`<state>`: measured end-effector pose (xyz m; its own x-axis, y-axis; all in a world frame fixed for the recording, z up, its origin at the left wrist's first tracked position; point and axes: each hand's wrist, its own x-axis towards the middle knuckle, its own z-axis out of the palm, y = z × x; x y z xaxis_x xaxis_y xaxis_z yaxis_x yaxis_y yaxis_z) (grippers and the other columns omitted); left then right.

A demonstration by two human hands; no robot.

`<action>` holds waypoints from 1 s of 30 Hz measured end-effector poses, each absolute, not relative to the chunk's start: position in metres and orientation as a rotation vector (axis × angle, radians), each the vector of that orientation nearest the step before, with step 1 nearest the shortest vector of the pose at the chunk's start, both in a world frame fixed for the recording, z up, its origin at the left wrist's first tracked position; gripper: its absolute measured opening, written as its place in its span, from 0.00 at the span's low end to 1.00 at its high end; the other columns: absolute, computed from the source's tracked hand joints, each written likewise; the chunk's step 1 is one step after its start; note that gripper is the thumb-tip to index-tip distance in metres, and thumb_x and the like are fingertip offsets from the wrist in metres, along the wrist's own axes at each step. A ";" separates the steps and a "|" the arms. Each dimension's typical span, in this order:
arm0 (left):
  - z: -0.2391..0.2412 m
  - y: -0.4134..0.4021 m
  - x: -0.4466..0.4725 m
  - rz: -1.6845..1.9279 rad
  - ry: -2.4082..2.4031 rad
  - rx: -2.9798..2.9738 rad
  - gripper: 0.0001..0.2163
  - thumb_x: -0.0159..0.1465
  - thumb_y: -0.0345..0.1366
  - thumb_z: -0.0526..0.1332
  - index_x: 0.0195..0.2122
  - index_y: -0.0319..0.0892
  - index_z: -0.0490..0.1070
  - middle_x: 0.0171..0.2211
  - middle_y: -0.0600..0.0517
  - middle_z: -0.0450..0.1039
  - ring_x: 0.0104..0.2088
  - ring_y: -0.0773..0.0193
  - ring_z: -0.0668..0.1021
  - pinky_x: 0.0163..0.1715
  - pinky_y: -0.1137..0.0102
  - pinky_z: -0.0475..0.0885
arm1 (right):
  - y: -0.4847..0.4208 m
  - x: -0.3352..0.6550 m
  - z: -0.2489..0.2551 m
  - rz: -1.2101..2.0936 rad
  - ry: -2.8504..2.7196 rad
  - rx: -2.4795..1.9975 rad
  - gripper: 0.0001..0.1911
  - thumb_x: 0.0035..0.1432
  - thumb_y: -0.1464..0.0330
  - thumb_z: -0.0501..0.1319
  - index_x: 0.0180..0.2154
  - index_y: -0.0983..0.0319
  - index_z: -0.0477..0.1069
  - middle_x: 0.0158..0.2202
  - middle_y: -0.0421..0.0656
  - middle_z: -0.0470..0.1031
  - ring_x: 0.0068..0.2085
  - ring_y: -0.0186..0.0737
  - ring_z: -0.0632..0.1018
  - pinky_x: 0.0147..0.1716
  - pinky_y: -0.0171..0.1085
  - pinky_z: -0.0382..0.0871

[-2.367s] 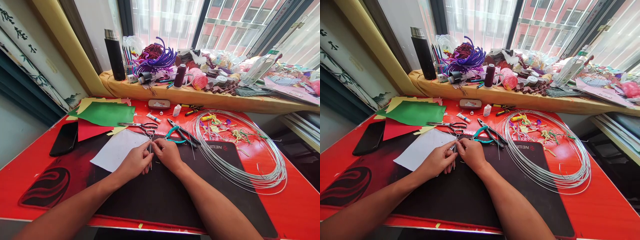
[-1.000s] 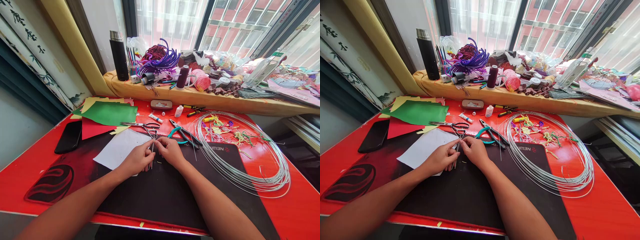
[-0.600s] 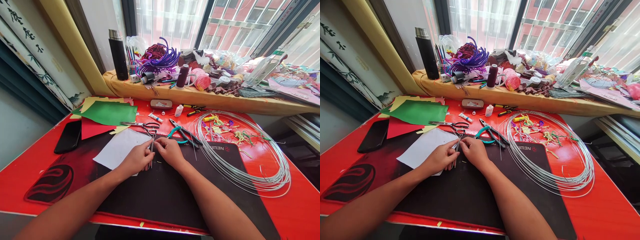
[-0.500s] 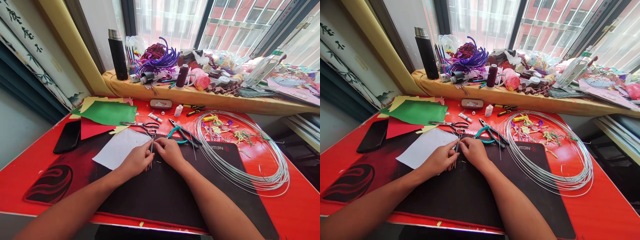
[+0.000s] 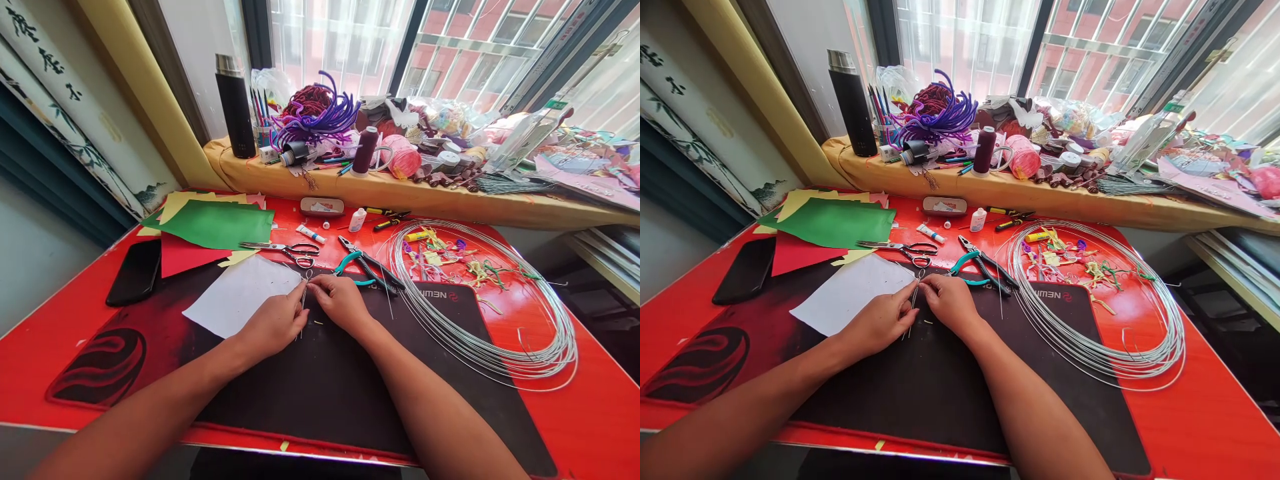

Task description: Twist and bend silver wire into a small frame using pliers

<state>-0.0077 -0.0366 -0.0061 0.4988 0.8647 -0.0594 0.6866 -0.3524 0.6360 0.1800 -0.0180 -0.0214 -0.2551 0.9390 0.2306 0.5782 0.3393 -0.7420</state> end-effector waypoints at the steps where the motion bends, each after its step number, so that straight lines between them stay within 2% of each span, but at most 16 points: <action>1: -0.006 -0.036 -0.007 0.401 1.260 2.123 0.27 0.68 0.35 0.54 0.68 0.34 0.61 0.25 0.53 0.76 0.27 0.58 0.76 0.29 0.66 0.61 | -0.018 0.180 -0.022 0.693 -1.945 -1.326 0.08 0.66 0.73 0.63 0.40 0.59 0.82 0.35 0.42 0.85 0.35 0.42 0.83 0.36 0.35 0.68; 7: -0.008 -0.032 -0.006 0.560 1.094 1.588 0.29 0.69 0.40 0.56 0.70 0.39 0.54 0.23 0.60 0.72 0.19 0.64 0.73 0.21 0.71 0.67 | -0.013 0.182 -0.026 0.668 -1.835 -1.308 0.09 0.68 0.69 0.61 0.40 0.59 0.81 0.34 0.42 0.84 0.33 0.40 0.81 0.35 0.35 0.68; 12: -0.008 -0.030 -0.002 0.680 1.116 1.477 0.27 0.66 0.43 0.61 0.64 0.40 0.59 0.28 0.59 0.70 0.21 0.65 0.74 0.18 0.72 0.69 | -0.012 0.183 -0.028 0.733 -1.706 -1.318 0.11 0.68 0.64 0.60 0.39 0.61 0.81 0.27 0.42 0.81 0.26 0.39 0.76 0.27 0.35 0.65; 15: -0.008 -0.029 -0.001 0.650 1.114 1.428 0.30 0.66 0.46 0.61 0.65 0.38 0.58 0.29 0.57 0.73 0.19 0.65 0.74 0.16 0.72 0.66 | -0.014 0.181 -0.027 0.758 -1.689 -1.304 0.11 0.67 0.64 0.60 0.39 0.61 0.80 0.27 0.41 0.79 0.25 0.38 0.74 0.26 0.35 0.64; 18: -0.007 -0.027 -0.004 0.630 1.129 1.480 0.29 0.66 0.43 0.59 0.66 0.36 0.61 0.25 0.58 0.72 0.18 0.65 0.72 0.19 0.71 0.65 | -0.015 0.179 -0.027 0.826 -1.689 -1.276 0.11 0.67 0.63 0.60 0.40 0.61 0.79 0.28 0.41 0.80 0.24 0.37 0.74 0.25 0.34 0.65; 21: -0.004 -0.025 -0.009 0.687 1.246 1.676 0.26 0.66 0.38 0.58 0.64 0.36 0.67 0.22 0.60 0.67 0.21 0.66 0.69 0.25 0.71 0.64 | -0.016 0.177 -0.027 0.910 -1.689 -1.271 0.12 0.67 0.62 0.60 0.42 0.60 0.79 0.27 0.40 0.79 0.23 0.36 0.74 0.24 0.34 0.65; 24: -0.002 -0.025 -0.010 0.707 1.329 1.865 0.24 0.66 0.36 0.57 0.64 0.38 0.70 0.21 0.61 0.63 0.22 0.66 0.67 0.26 0.71 0.61 | -0.016 0.177 -0.027 0.922 -1.684 -1.297 0.11 0.67 0.62 0.60 0.41 0.60 0.79 0.26 0.39 0.78 0.23 0.37 0.74 0.25 0.34 0.66; 30: -0.004 -0.029 -0.009 0.602 1.285 2.085 0.25 0.69 0.35 0.53 0.66 0.38 0.68 0.23 0.57 0.69 0.24 0.64 0.71 0.27 0.70 0.61 | -0.015 0.180 -0.027 0.782 -1.759 -1.308 0.08 0.66 0.67 0.62 0.40 0.59 0.81 0.32 0.41 0.84 0.33 0.41 0.81 0.34 0.36 0.69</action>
